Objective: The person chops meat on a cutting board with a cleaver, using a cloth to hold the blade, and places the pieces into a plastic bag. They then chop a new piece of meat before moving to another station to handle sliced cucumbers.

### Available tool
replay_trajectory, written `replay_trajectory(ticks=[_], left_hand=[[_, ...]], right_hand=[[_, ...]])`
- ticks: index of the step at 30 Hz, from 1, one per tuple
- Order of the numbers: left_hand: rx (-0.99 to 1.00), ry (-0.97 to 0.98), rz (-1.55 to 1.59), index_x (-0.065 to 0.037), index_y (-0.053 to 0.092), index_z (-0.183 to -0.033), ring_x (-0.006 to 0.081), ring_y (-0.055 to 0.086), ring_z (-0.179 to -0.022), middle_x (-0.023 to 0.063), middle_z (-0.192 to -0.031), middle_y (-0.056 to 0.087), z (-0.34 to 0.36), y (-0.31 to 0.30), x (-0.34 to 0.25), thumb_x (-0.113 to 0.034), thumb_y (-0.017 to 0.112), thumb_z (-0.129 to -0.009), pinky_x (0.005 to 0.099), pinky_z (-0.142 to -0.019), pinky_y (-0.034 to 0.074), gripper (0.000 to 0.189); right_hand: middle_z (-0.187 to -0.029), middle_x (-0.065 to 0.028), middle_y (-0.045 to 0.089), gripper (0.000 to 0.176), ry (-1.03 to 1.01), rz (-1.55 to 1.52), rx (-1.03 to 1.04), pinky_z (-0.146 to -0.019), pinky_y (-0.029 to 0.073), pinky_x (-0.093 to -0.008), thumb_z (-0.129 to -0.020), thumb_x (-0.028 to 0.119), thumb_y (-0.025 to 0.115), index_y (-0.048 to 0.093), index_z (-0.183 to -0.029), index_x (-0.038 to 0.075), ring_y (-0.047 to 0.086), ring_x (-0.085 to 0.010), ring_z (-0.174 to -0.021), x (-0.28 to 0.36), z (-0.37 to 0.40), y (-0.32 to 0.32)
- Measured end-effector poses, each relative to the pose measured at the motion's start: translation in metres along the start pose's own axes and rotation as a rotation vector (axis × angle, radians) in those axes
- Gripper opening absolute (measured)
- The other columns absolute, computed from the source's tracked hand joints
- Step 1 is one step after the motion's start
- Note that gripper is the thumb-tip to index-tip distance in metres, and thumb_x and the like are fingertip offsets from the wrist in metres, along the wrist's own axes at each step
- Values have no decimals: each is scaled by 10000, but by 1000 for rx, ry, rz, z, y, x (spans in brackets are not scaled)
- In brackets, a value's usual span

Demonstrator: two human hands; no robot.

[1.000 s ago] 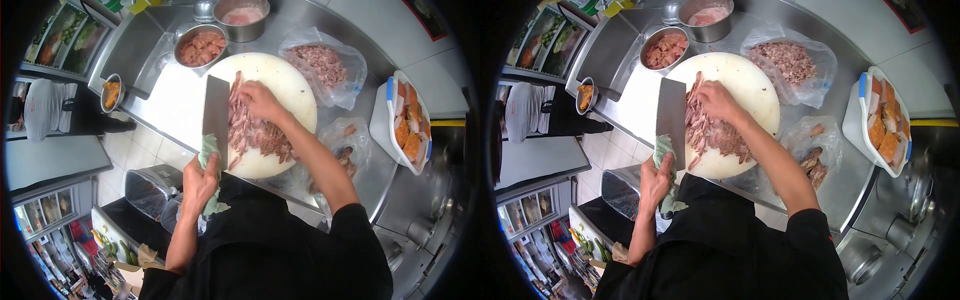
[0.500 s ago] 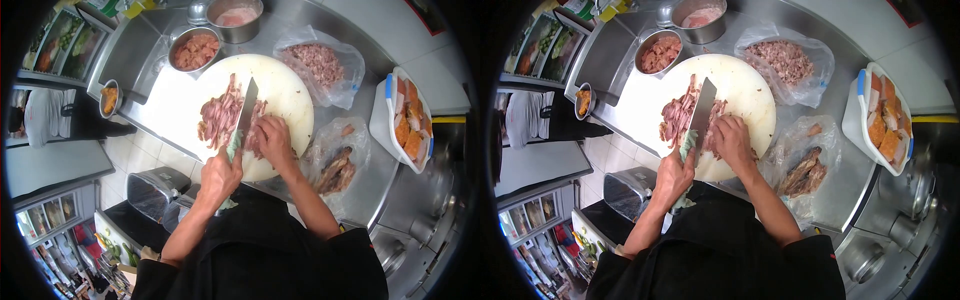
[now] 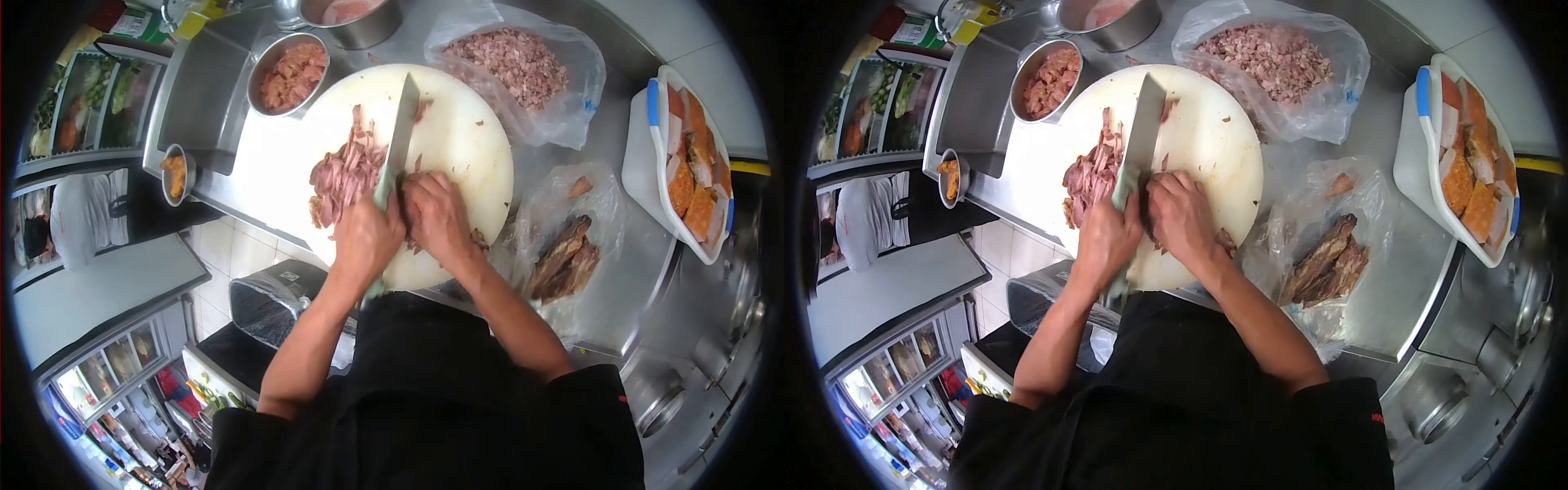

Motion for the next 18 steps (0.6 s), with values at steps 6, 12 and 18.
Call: replay_trajectory(ticks=[6, 12, 18], left_hand=[[-55, 76, 25, 79, 671, -857, 523, 649, -751, 352, -751, 638, -26, -4, -3, -238, 594, -953, 574, -703, 530, 340], [3, -17, -10, 99, 667, -930, 542, 646, -779, 357, -807, 650, 14, -5, 8, -263, 603, -942, 574, -735, 530, 368], [22, -35, 39, 117, 663, -924, 499, 679, -808, 363, -809, 652, -37, -4, 9, -316, 591, -949, 525, -759, 540, 440]], right_hand=[[-1065, -79, 680, 227, -34, 76, 54, -864, 481, -401, -739, 13, 647, 697, -960, 15, 590, -276, -1046, 6, -4, -2], [-1018, -55, 683, 166, -39, -5, -51, -830, 464, -400, -760, 53, 664, 713, -918, 42, 587, -258, -1041, -3, 2, 4], [-984, -63, 688, 155, -45, 136, 60, -860, 417, -428, -771, 95, 693, 709, -923, 64, 599, -258, -1020, 4, -5, -2]])
Point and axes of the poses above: each hand's wrist, its own z-axis away from the middle knuckle, its own y-axis out of the palm, x = y × z, the point moved 3 cm from there along -z, towards the middle knuckle
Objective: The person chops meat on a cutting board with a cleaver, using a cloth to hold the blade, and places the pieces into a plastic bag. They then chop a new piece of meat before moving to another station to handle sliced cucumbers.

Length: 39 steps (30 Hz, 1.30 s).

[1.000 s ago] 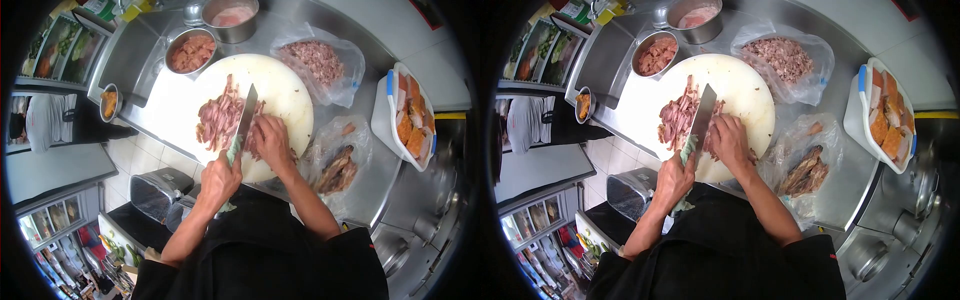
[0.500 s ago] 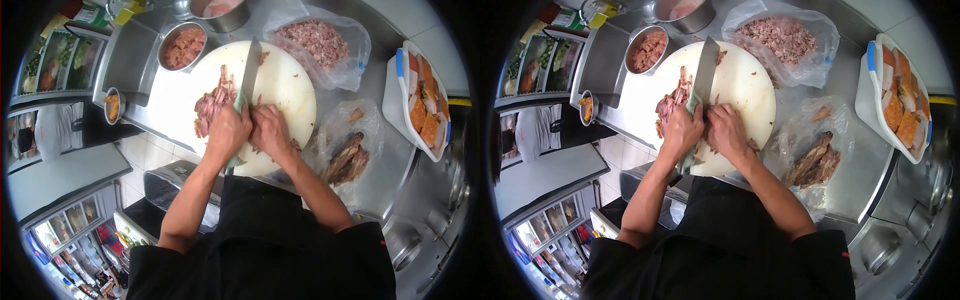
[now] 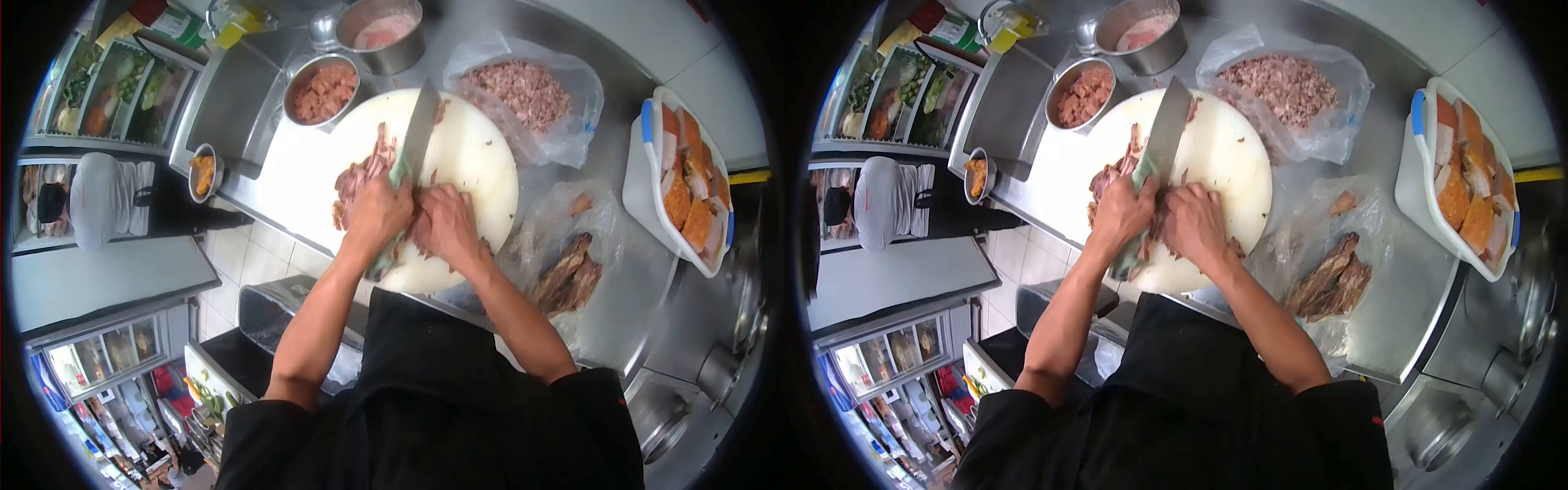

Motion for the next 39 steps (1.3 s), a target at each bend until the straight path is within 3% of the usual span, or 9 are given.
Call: replay_trajectory(ticks=[3, 4, 7, 11, 16, 24, 26, 32, 39], left_hand=[[86, -114, 71, 84, 677, -991, 473, 696, -816, 348, -819, 664, 24, -40, -10, -311, 574, -962, 512, -764, 536, 409], [6, -65, 103, 63, 675, -899, 212, 620, -623, 151, -660, 644, 32, -47, 1, -338, 596, -979, 398, -606, 486, 417], [83, -202, 127, 65, 674, -993, 359, 688, -697, 262, -731, 669, 66, -77, 2, -293, 583, -974, 447, -687, 518, 370], [73, -274, 149, 68, 672, -960, 295, 642, -630, 208, -680, 648, 99, -91, 18, -299, 600, -972, 415, -650, 499, 374], [10, -334, 229, 69, 673, -927, 257, 623, -618, 190, -664, 640, 124, -88, 49, -308, 613, -970, 404, -640, 488, 384], [-59, -389, 331, 65, 664, -911, 193, 575, -587, 126, -634, 617, 148, -91, 69, -323, 605, -987, 379, -594, 464, 400], [-78, -385, 324, 63, 662, -909, 172, 558, -581, 101, -622, 602, 148, -94, 72, -331, 601, -994, 363, -579, 452, 407], [-83, -376, 334, 65, 665, -913, 181, 564, -587, 114, -628, 607, 155, -96, 77, -324, 600, -991, 363, -585, 452, 402], [-85, -378, 325, 68, 666, -920, 177, 566, -594, 120, -635, 614, 166, -91, 78, -340, 601, -993, 364, -589, 453, 420]], right_hand=[[-949, -88, 688, 121, 134, -126, 78, -855, 414, -436, -823, 123, 697, 708, -940, 95, 614, -277, -967, 0, -9, -13], [-914, -118, 690, 109, 158, -208, 24, -866, 428, -454, -842, 115, 713, 703, -948, 92, 624, -311, -937, -2, -13, -16], [-1032, -154, 679, 254, 143, -257, -101, -910, 455, -477, -810, 89, 741, 689, -1056, 62, 608, -349, -1018, -14, -43, -25], [-1267, -200, 580, 567, 23, -21, -225, -985, 471, -484, -775, 122, 780, 592, -1308, 82, 551, -405, -1132, -46, -109, -20], [-860, -107, 641, 48, -72, -15, 16, -833, 514, -421, -745, 21, 711, 707, -792, 10, 642, -303, -869, -54, -130, 11], [-904, -100, 677, 131, 184, -611, 257, -794, 568, -385, -687, -4, 718, 743, -799, 57, 670, -259, -855, 23, -76, 2], [-984, -72, 643, 190, -306, -112, -5, -844, 524, -381, -713, -32, 706, 727, -882, 52, 608, -261, -943, 51, -56, -8], [-952, -47, 609, 299, -495, -202, 638, -803, 504, -369, -641, -13, 687, 708, -921, 91, 587, -246, -951, 58, 19, 11], [-918, -59, 590, 271, -538, -106, 524, -737, 489, -387, -707, -51, 628, 682, -939, 79, 577, -267, -877, 57, 7, 13]])
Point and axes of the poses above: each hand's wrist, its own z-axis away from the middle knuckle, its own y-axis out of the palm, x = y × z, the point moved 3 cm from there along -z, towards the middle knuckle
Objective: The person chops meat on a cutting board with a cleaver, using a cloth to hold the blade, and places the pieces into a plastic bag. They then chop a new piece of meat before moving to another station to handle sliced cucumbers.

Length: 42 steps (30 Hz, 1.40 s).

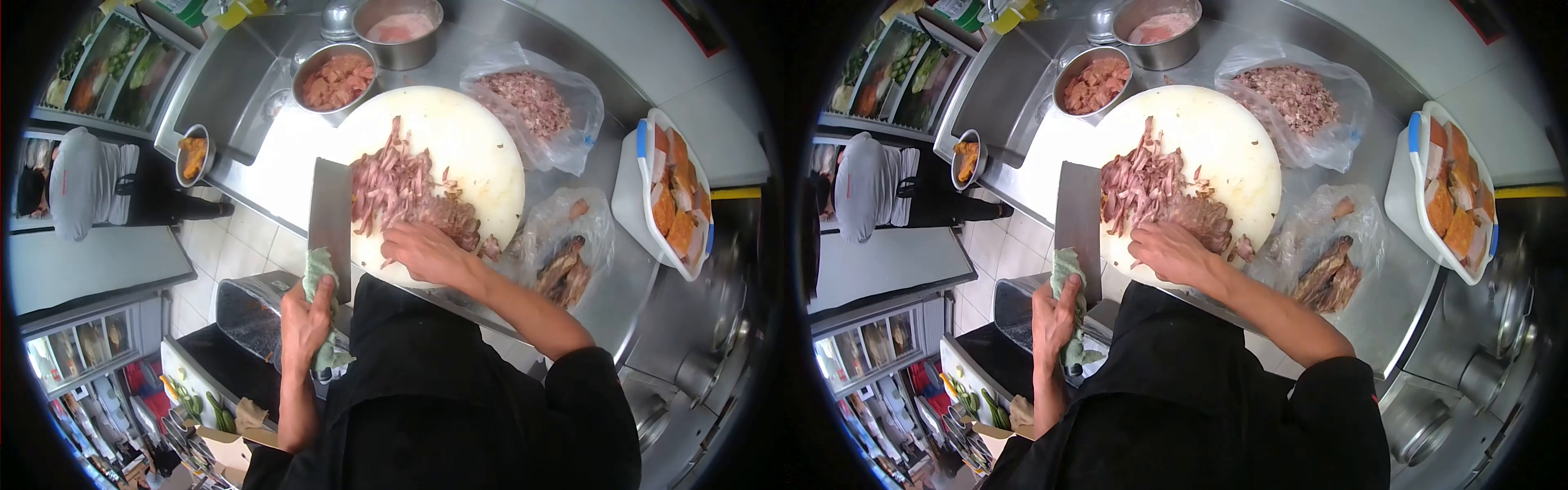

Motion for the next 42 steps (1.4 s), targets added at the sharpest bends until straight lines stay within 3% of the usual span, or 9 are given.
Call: replay_trajectory(ticks=[3, 9, 11, 15, 23, 28, 33, 38, 42], left_hand=[[4, -20, -2, 69, 667, -931, 175, 569, -600, 118, -634, 614, 3, -2, -6, -360, 601, -997, 361, -594, 456, 439], [5, -42, -64, 61, 675, -981, 218, 596, -600, 156, -647, 625, 1, 3, -16, -411, 597, -1002, 392, -612, 476, 480], [18, 61, -110, 50, 677, -973, 372, 658, -624, 236, -669, 641, -2, 15, -21, -396, 592, -1002, 453, -635, 493, 455], [120, 146, -204, 44, 632, -912, 524, 630, -704, 306, -677, 627, -10, 45, -40, -301, 594, -980, 561, -669, 497, 353], [192, 238, -380, 64, 609, -918, 496, 627, -629, 315, -626, 582, -15, 79, -59, -271, 591, -986, 534, -608, 482, 342], [246, 242, -539, 39, 604, -934, 537, 639, -670, 337, -660, 619, -18, 84, -49, -244, 593, -961, 586, -672, 536, 284], [199, 296, -451, 64, 632, -996, 532, 639, -676, 348, -690, 623, -49, 113, -68, -258, 610, -948, 581, -663, 533, 327], [136, 434, -300, 101, 664, -780, 523, 642, -699, 363, -697, 608, -103, 133, -93, -241, 608, -945, 570, -646, 522, 384], [296, 300, -394, 120, 658, -770, 528, 649, -744, 382, -700, 598, -84, 99, -107, -255, 587, -959, 567, -686, 532, 426]], right_hand=[[-883, -78, 568, 211, -16, -67, -69, -792, 506, -390, -661, -11, 685, 626, -857, 41, 575, -275, -920, -10, -14, -11], [-1150, -152, 649, 350, 180, -117, -450, -985, 471, -423, -813, 46, 681, 673, -1163, 30, 577, -326, -1132, -42, 12, -74], [-1246, -176, 635, 363, 469, 85, -507, -1044, 433, -436, -886, 124, 675, 650, -1236, 29, 559, -354, -1188, -46, 55, -67], [-1220, -187, 631, 343, 570, -20, -653, -1015, 441, -452, -894, 164, 689, 650, -1192, 0, 566, -372, -1167, -29, 70, -18], [-1173, -175, 632, 331, 680, 59, -760, -966, 460, -455, -839, 103, 707, 653, -1139, -26, 580, -367, -1116, -21, 47, -7], [-1135, -138, 648, 298, 652, 31, -683, -947, 467, -436, -800, 90, 699, 675, -1077, -16, 584, -323, -1093, -23, 39, -5], [-1135, -120, 655, 281, 653, 77, -682, -943, 471, -431, -799, 75, 690, 686, -1068, -5, 584, -298, -1104, -28, 38, 1], [-1125, -119, 647, 257, 604, 97, -695, -937, 473, -434, -804, 55, 671, 673, -1057, 4, 584, -301, -1096, -29, 39, 1], [-1053, -129, 634, 229, 647, 6, -743, -888, 484, -432, -786, 8, 658, 637, -1014, 14, 587, -328, -1023, -27, 36, -4]])
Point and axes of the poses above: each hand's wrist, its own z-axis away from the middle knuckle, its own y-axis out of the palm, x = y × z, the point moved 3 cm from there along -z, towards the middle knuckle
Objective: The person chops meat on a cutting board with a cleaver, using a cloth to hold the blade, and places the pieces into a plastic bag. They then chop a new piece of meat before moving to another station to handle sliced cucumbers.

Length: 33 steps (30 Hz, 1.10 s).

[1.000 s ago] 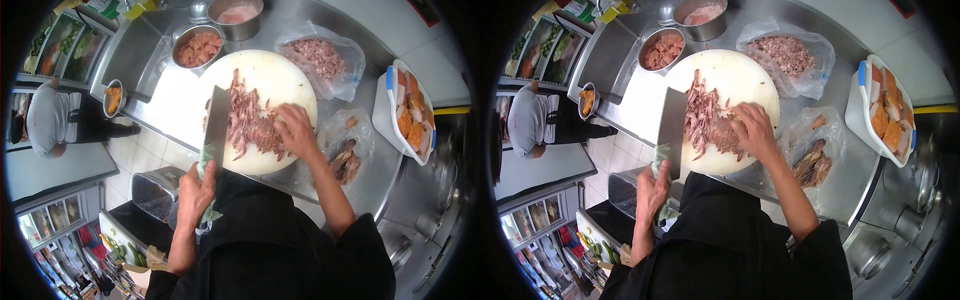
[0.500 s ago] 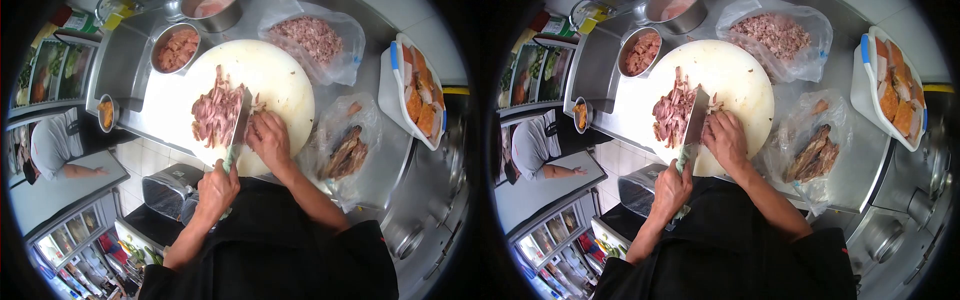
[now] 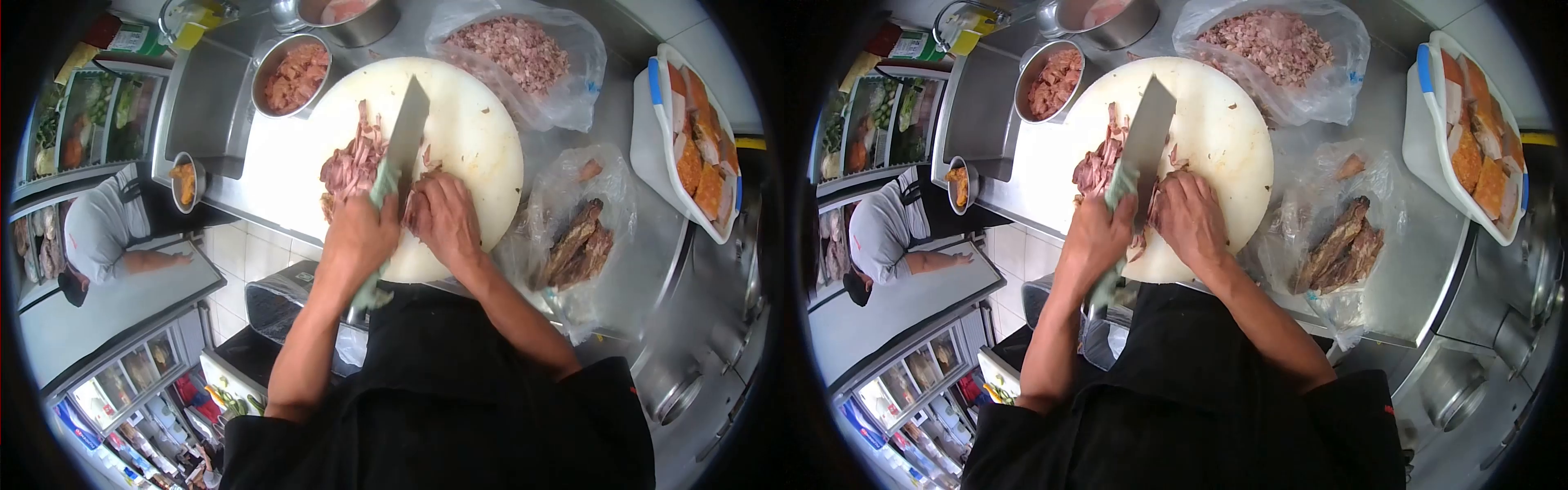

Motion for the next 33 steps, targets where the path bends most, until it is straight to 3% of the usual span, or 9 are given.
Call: replay_trajectory(ticks=[4, 8, 11, 15, 18, 23, 28, 31, 33], left_hand=[[43, -151, -198, 77, 636, -942, 550, 648, -756, 371, -719, 626, 67, 9, 10, -279, 583, -966, 591, -736, 535, 361], [-44, -83, -133, 59, 635, -1014, 545, 650, -738, 371, -709, 626, 55, 42, 24, -266, 588, -961, 571, -705, 547, 333], [-178, 104, -22, 76, 676, -914, 513, 650, -710, 354, -726, 630, -3, 40, 8, -264, 594, -962, 553, -684, 538, 353], [-119, 23, 15, 113, 641, -754, 531, 644, -768, 371, -738, 620, -16, 22, 1, -289, 586, -966, 564, -715, 532, 458], [39, -132, -87, 118, 648, -823, 542, 642, -813, 388, -757, 617, 28, 5, -5, -284, 580, -967, 576, -753, 529, 433], [38, -168, -118, 92, 643, -995, 553, 641, -816, 391, -785, 624, 72, 29, 13, -270, 567, -968, 584, -758, 532, 370], [-232, 29, 18, 123, 659, -833, 530, 647, -756, 385, -721, 593, -24, 43, -9, -251, 585, -961, 542, -651, 519, 402], [-257, 84, 7, 123, 649, -817, 526, 645, -750, 387, -708, 581, -34, 26, -22, -249, 583, -961, 549, -645, 512, 404], [-67, -20, -43, 113, 652, -826, 533, 644, -751, 375, -724, 609, -10, 17, -15, -249, 575, -962, 555, -708, 532, 394]], right_hand=[[-1012, -135, 634, 214, -2, 3, -40, -844, 487, -429, -771, -26, 657, 630, -981, 13, 589, -346, -957, 0, -1, 2], [-1008, -136, 633, 193, -3, 31, -27, -843, 487, -428, -778, -20, 660, 633, -966, 13, 586, -348, -961, 2, 0, 2], [-1088, -125, 627, 195, -23, 66, 36, -933, 471, -429, -814, 74, 659, 621, -1000, 34, 574, -314, -1066, -4, 3, 5], [-1055, -131, 613, 200, 5, 56, -9, -897, 474, -430, -807, 44, 656, 617, -1002, 24, 572, -330, -1023, 0, 1, 9], [-1025, -141, 601, 196, 45, 92, -21, -867, 475, -435, -803, 4, 647, 611, -996, 13, 571, -345, -987, 1, 2, 7], [-1025, -137, 586, 200, 59, 100, 13, -881, 460, -444, -809, 29, 653, 612, -1005, 14, 557, -344, -1010, 1, 3, 7], [-1045, -110, 593, 212, 11, 112, 47, -921, 454, -424, -825, 102, 642, 620, -1026, 39, 556, -306, -1054, -2, 3, 10], [-1071, -162, 578, 251, -4, 99, 27, -922, 442, -457, -825, 70, 640, 602, -1067, 13, 542, -357, -1047, 0, 1, 8], [-1068, -209, 554, 227, 45, 36, 26, -911, 431, -489, -852, 26, 602, 570, -1074, -10, 524, -412, -999, -2, 1, 7]])
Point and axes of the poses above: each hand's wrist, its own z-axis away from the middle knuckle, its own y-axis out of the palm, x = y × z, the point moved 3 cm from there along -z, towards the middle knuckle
